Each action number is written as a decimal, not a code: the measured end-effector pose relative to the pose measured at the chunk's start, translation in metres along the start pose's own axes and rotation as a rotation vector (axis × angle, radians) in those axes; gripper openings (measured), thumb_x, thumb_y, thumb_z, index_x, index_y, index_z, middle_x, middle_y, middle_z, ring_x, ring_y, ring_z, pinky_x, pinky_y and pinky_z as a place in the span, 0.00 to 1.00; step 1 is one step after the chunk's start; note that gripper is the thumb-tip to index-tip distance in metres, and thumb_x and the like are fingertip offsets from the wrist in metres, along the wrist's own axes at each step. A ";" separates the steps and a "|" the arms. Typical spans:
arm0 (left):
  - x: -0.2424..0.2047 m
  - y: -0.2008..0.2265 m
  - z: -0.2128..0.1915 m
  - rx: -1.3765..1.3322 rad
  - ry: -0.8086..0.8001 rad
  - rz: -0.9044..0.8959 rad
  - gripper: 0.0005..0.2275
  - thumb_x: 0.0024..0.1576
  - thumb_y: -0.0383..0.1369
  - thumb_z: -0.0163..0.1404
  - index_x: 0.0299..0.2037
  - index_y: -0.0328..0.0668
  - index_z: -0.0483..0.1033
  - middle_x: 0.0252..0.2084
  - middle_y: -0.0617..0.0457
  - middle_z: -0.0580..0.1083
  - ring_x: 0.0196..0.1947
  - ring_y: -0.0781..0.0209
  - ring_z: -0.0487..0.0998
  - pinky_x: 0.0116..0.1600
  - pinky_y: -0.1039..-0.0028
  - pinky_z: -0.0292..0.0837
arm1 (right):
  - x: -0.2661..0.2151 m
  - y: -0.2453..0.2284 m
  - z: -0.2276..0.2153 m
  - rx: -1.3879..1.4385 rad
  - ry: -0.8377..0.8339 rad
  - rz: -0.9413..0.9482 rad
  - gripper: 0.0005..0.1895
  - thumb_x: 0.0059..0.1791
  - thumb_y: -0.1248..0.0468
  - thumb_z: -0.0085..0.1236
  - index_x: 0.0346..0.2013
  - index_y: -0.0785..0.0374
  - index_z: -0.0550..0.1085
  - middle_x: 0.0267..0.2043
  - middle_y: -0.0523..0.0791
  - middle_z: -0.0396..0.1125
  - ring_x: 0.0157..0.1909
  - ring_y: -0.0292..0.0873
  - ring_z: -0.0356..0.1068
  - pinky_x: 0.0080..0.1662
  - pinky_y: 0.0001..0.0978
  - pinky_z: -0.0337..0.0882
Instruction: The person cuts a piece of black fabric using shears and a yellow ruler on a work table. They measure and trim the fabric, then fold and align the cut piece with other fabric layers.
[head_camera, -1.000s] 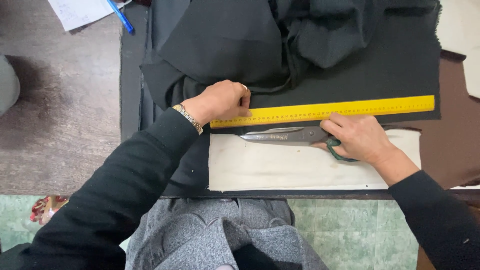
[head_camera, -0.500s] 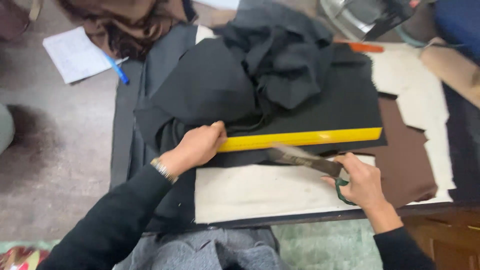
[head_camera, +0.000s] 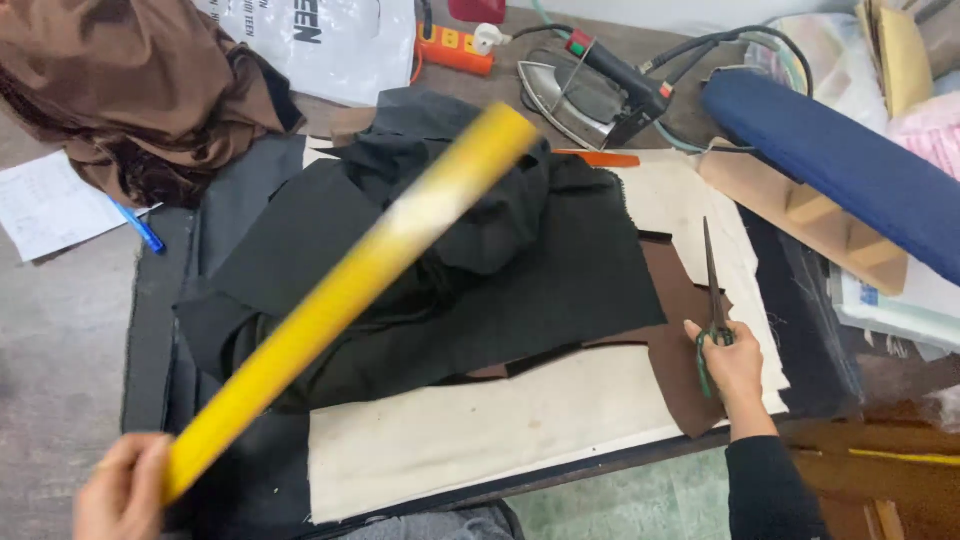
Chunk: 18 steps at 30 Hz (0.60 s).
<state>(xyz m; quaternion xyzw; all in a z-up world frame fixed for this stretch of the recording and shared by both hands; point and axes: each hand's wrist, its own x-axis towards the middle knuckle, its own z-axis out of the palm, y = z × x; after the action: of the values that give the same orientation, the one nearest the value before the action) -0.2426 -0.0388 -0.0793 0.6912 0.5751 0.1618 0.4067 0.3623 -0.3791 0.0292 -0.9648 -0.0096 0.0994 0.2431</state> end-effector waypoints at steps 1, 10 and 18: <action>-0.011 -0.018 0.002 -0.061 0.268 -0.083 0.09 0.70 0.36 0.47 0.43 0.38 0.75 0.26 0.45 0.68 0.31 0.59 0.66 0.35 0.68 0.60 | 0.015 0.005 0.001 -0.010 -0.007 -0.014 0.25 0.44 0.48 0.64 0.41 0.64 0.69 0.32 0.50 0.66 0.32 0.49 0.64 0.32 0.44 0.62; -0.066 -0.094 0.014 0.194 0.841 -0.059 0.10 0.83 0.29 0.50 0.49 0.28 0.72 0.34 0.38 0.71 0.33 0.48 0.72 0.37 0.64 0.65 | 0.170 0.085 0.033 -0.234 0.080 -0.231 0.31 0.43 0.49 0.63 0.51 0.69 0.71 0.39 0.53 0.71 0.41 0.57 0.71 0.41 0.47 0.66; -0.086 -0.109 0.008 0.510 0.776 -0.260 0.13 0.78 0.39 0.48 0.46 0.37 0.75 0.34 0.36 0.75 0.33 0.31 0.74 0.37 0.50 0.65 | 0.171 0.068 0.034 -0.223 -0.027 -0.223 0.32 0.44 0.55 0.61 0.57 0.71 0.67 0.45 0.57 0.69 0.47 0.63 0.67 0.48 0.50 0.64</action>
<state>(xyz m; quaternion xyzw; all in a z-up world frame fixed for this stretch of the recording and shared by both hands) -0.3342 -0.1209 -0.1450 0.5800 0.7873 0.2093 -0.0037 0.5208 -0.4113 -0.0640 -0.9774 -0.1309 0.0831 0.1438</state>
